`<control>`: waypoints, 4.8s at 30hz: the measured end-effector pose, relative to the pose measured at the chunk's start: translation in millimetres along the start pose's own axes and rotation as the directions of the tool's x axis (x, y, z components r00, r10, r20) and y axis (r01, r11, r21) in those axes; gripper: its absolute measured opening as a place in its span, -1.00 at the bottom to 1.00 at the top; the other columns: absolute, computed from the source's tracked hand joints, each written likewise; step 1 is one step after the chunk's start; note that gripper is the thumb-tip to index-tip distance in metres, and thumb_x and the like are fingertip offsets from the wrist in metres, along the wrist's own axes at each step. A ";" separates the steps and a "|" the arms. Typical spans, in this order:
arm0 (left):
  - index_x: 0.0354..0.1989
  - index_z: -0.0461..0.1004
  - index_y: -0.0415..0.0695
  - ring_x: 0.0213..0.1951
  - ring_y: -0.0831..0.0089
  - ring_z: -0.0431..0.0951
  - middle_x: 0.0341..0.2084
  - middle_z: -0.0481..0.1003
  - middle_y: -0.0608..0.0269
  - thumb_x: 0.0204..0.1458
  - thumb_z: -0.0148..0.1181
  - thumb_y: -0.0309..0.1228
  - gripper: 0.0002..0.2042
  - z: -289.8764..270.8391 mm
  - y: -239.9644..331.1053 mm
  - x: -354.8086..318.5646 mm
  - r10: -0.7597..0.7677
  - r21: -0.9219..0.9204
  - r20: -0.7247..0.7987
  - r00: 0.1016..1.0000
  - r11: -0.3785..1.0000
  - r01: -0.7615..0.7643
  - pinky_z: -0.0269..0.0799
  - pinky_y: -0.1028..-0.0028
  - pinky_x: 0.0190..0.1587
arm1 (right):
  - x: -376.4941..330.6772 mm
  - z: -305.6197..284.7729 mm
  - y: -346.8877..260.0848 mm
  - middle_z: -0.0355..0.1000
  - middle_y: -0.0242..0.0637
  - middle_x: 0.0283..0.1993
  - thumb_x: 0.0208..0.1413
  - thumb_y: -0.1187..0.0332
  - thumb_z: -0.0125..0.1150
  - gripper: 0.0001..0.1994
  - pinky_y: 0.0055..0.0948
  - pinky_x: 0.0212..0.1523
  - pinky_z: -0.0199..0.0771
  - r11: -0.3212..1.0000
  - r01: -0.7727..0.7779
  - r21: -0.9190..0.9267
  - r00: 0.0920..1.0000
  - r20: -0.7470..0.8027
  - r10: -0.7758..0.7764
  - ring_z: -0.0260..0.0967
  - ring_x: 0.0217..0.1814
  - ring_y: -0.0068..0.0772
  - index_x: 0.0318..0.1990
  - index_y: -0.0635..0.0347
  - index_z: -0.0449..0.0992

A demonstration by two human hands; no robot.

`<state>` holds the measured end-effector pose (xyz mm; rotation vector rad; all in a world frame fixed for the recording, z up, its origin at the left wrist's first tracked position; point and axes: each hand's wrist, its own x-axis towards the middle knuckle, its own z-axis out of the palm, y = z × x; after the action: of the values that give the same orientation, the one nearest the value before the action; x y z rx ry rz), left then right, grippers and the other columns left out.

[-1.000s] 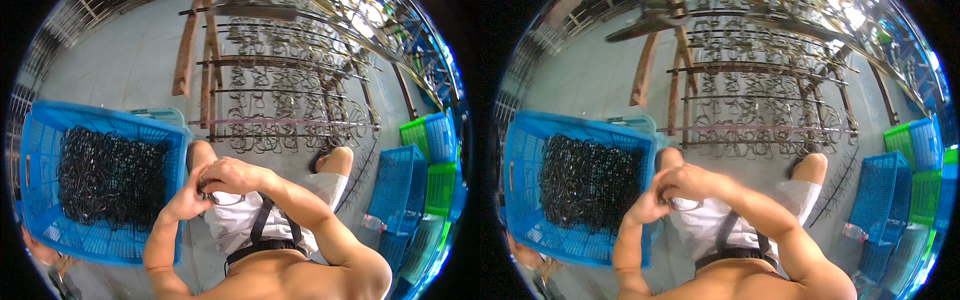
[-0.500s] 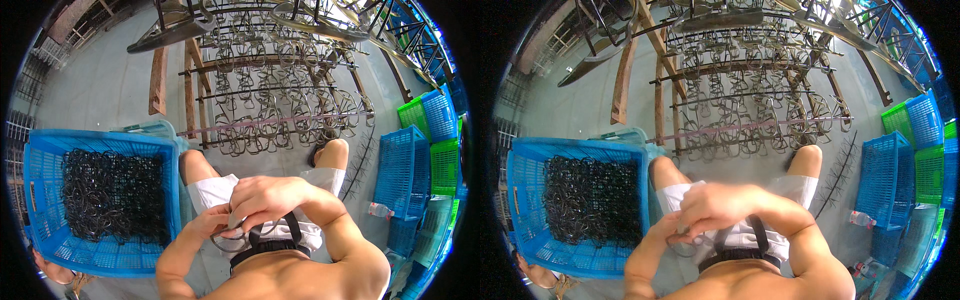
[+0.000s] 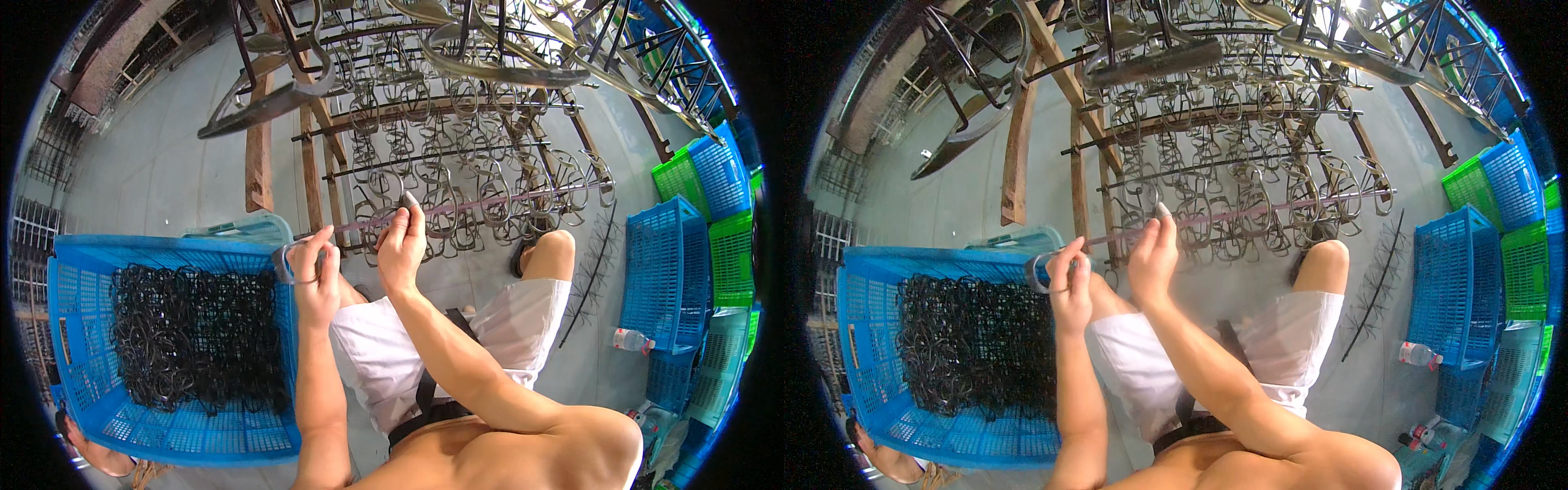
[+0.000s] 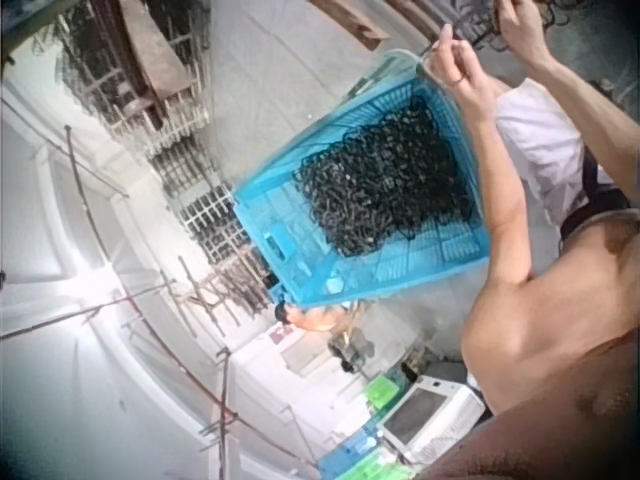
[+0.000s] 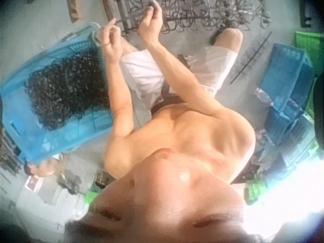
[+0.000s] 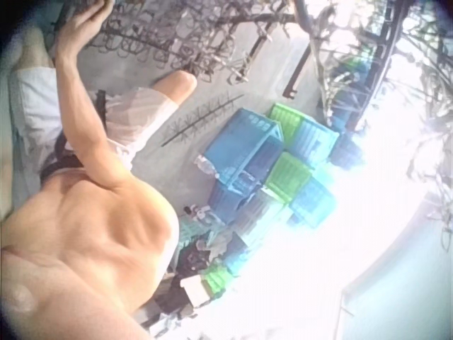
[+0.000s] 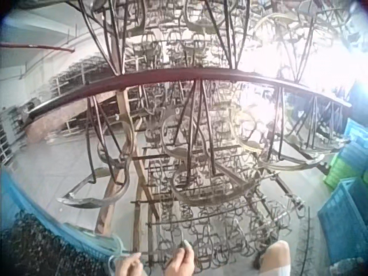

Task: The person repeatedly picks up small metal hooks from a blue basket and attaches them to a metal rack structure. The person works continuously, moving hooks from the basket to the rack until the end of the clip.

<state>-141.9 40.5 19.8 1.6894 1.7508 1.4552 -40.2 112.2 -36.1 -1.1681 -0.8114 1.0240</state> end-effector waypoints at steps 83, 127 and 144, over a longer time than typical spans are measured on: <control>-0.23 0.51 -0.01 -0.13 0.12 0.37 -0.12 0.35 0.12 -0.24 0.30 -0.49 -0.69 15.7 -64.5 28.8 -0.063 0.737 0.150 0.987 0.672 -0.069 0.36 0.25 -0.09 | 314.5 -407.4 -66.1 0.23 -0.18 0.13 -0.08 0.26 0.22 -0.72 -0.17 0.13 0.17 -0.251 0.492 -0.834 0.832 0.535 -0.148 0.13 0.20 -0.11 -0.19 0.14 0.47; -0.25 0.41 -0.22 -0.22 0.35 0.44 -0.33 0.43 0.17 -0.03 0.15 -0.33 -0.76 -124.1 17.5 215.0 -0.003 0.625 0.064 0.998 0.780 -0.038 0.35 0.42 -0.16 | 383.1 -368.2 -288.3 0.45 -0.16 -0.17 0.00 0.18 0.19 -0.60 -0.23 -0.15 0.44 -0.078 0.419 -0.905 0.644 0.357 -0.676 0.41 -0.13 -0.13 0.01 0.03 0.38; -0.17 0.44 -0.25 -0.44 0.37 0.34 -0.50 0.40 0.19 0.06 0.02 -0.19 -0.65 -83.0 112.2 114.1 -0.379 0.477 -0.211 0.901 0.765 0.433 0.28 0.39 -0.35 | 63.5 -717.8 201.7 0.09 -0.04 0.29 0.03 -0.27 -0.16 -0.24 -0.09 0.29 -0.03 0.100 -0.980 -0.171 0.198 -0.865 0.462 -0.01 0.34 0.02 0.19 0.18 0.24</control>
<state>-173.2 80.4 192.7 1.3127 2.5427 0.9373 596.0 -54.9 -392.7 -2.7652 0.2170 0.9982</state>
